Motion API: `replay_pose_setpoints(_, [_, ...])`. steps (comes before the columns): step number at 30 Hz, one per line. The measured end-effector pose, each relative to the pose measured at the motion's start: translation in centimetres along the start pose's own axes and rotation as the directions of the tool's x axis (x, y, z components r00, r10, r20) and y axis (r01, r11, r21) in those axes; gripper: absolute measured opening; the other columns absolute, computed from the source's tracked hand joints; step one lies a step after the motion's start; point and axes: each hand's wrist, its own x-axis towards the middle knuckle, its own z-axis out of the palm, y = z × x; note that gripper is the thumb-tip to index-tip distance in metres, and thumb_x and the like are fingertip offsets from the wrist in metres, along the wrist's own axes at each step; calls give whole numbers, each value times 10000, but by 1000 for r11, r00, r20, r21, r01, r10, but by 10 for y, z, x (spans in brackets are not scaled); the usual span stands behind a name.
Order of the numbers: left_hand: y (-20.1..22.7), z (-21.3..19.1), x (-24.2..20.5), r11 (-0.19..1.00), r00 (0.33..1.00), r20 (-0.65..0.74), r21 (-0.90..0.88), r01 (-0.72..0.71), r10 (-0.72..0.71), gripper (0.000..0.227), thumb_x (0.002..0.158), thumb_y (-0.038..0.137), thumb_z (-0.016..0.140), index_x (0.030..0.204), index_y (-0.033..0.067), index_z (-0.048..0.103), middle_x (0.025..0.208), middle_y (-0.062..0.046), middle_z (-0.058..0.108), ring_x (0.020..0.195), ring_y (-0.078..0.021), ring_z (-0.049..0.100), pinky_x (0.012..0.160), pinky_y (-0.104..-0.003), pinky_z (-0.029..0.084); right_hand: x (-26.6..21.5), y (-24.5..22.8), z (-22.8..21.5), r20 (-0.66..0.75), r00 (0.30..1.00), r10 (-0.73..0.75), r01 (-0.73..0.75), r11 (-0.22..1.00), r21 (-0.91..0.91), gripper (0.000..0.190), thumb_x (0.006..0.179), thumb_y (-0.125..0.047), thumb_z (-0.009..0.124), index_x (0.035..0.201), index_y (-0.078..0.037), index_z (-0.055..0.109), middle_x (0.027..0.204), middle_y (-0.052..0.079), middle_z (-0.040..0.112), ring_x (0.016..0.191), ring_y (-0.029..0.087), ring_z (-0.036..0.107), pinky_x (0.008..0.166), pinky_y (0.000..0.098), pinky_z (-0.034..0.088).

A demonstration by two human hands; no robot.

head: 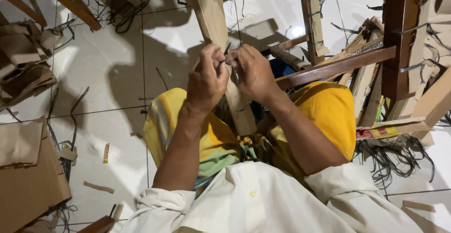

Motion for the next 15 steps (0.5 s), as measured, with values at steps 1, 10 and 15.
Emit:
replay_pose_setpoints(1, [1,-3,1,1000,1000,2,0,-1,1,453,873,-5,645,1300,65,513,975,-63,715,820,-287,729,753,-409,605,3,-3,-4,-2,1000,1,-1,1000,0,44,971,2,579,953,-38,584,773,108,498,685,362,567,628,427,478])
replay_pose_setpoints(10, [-3,-6,-3,967,987,-44,211,-143,155,183,923,31,679,1078,119,639,970,2,605,811,-240,700,746,-357,576,10,-8,-14,202,942,267,-327,860,391,170,1078,-66,498,938,-15,579,726,109,517,644,244,521,600,384,451])
replay_pose_setpoints(15, [9,-5,-5,922,959,-115,326,-210,260,136,957,50,684,1066,131,687,956,-20,607,833,-220,694,746,-317,548,3,5,-9,295,868,399,-496,713,495,193,1080,-112,516,959,-5,623,642,50,514,608,143,514,600,284,458])
